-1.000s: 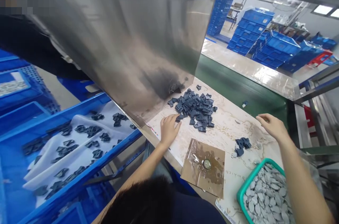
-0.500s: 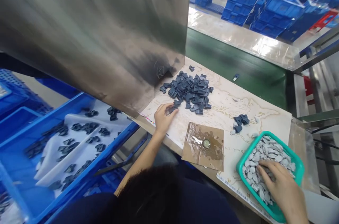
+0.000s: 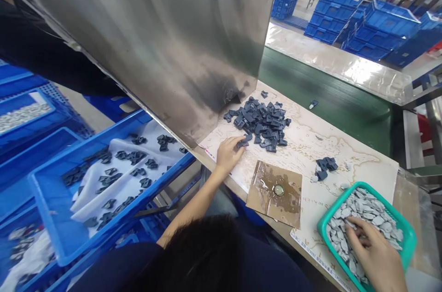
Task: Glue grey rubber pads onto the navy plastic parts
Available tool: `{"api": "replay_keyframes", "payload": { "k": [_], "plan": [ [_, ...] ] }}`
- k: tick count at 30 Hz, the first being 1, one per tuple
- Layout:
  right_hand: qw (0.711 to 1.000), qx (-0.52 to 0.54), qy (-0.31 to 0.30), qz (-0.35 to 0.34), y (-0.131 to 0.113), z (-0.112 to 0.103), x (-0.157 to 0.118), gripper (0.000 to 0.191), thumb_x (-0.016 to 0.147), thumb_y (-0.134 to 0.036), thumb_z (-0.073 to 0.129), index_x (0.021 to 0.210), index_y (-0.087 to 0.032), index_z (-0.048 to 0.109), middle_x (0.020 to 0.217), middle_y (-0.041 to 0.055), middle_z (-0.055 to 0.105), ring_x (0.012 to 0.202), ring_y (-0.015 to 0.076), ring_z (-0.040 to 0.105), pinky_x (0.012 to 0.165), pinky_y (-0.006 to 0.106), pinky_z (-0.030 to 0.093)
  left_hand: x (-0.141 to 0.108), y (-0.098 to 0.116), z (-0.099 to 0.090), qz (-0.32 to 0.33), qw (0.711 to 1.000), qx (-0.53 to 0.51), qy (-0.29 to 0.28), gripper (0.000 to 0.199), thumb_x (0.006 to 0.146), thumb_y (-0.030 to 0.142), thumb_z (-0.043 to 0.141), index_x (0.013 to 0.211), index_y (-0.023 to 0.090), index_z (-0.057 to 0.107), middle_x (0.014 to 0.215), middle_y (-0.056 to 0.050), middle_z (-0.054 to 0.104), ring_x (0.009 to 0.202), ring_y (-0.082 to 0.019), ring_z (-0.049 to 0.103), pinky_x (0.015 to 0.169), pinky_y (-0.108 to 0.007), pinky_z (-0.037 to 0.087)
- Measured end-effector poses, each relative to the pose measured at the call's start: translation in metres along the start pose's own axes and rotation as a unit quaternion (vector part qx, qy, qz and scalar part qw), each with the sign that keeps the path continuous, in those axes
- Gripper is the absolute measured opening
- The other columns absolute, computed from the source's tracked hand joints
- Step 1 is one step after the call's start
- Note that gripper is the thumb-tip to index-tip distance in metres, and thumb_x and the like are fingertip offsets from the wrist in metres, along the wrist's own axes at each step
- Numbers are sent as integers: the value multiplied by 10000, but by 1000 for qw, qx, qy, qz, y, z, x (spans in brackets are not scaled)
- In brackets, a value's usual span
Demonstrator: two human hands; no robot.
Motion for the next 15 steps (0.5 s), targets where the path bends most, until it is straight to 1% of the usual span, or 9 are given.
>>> {"api": "replay_keyframes", "payload": {
  "k": [2, 3, 5, 7, 8, 9, 11, 13, 15],
  "plan": [
    [998, 26, 44, 25, -5, -6, -5, 374, 741, -535, 518, 876, -219, 665, 838, 76, 648, 603, 231, 630, 487, 341, 514, -4, 1, 0, -90, 983, -162, -4, 306, 698, 216, 685, 1001, 179, 664, 987, -61, 694, 892, -174, 639, 811, -287, 499],
    [996, 45, 62, 34, -7, -9, -7, 368, 748, -526, 534, 908, -223, 667, 908, 82, 644, 678, 242, 642, 528, 343, 529, -8, 3, 2, -143, 958, -248, -23, 336, 693, 245, 692, 1020, 175, 652, 965, -52, 692, 857, -155, 644, 758, -252, 507],
    [990, 103, 81, 46, -14, -11, -9, 317, 749, -494, 573, 909, -237, 667, 961, 77, 633, 782, 250, 640, 608, 348, 546, -17, 11, 8, -238, 888, -387, -78, 352, 695, 269, 689, 1028, 170, 634, 884, -32, 693, 807, -125, 652, 694, -202, 509],
    [980, 181, 71, 46, -24, -7, -7, 247, 727, -449, 626, 850, -239, 662, 918, 64, 630, 778, 234, 636, 646, 342, 552, -26, 23, 12, -295, 825, -465, -127, 312, 698, 243, 677, 997, 170, 626, 816, -13, 691, 789, -108, 659, 683, -176, 511],
    [973, 219, 61, 41, -32, -4, -6, 213, 711, -419, 650, 817, -234, 655, 892, 59, 627, 754, 219, 633, 643, 330, 553, -30, 29, 13, -311, 804, -487, -141, 285, 690, 217, 671, 967, 173, 624, 803, -7, 692, 788, -103, 662, 680, -167, 512],
    [965, 254, 50, 34, -41, 0, -4, 181, 696, -382, 668, 790, -229, 645, 869, 54, 624, 733, 204, 629, 630, 312, 553, -33, 35, 13, -319, 790, -502, -151, 263, 680, 193, 664, 939, 176, 618, 805, -2, 694, 796, -102, 666, 674, -160, 514],
    [948, 317, 27, 16, -62, 9, 0, 128, 674, -296, 684, 761, -223, 625, 838, 45, 615, 713, 178, 618, 585, 265, 541, -39, 44, 12, -319, 777, -516, -167, 237, 661, 169, 652, 892, 180, 601, 815, 5, 696, 816, -110, 672, 660, -157, 517],
    [921, 390, 1, -9, -86, 21, 2, 105, 676, -227, 674, 755, -224, 605, 820, 32, 608, 696, 156, 607, 528, 221, 513, -45, 50, 12, -305, 780, -514, -184, 215, 647, 173, 652, 850, 179, 581, 805, 9, 692, 813, -118, 675, 658, -165, 525],
    [883, 466, -38, -32, -111, 33, 3, 94, 704, -189, 650, 762, -228, 587, 806, 18, 604, 658, 134, 595, 487, 197, 484, -53, 54, 13, -289, 784, -507, -214, 198, 636, 184, 652, 810, 174, 560, 789, 7, 687, 787, -125, 674, 651, -179, 532]
  ]
}}
Point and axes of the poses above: each hand's wrist, its own x-axis towards the middle knuckle, its own z-axis out of the palm, y = z × x, the point moved 4 cm from there along x, towards the middle knuckle
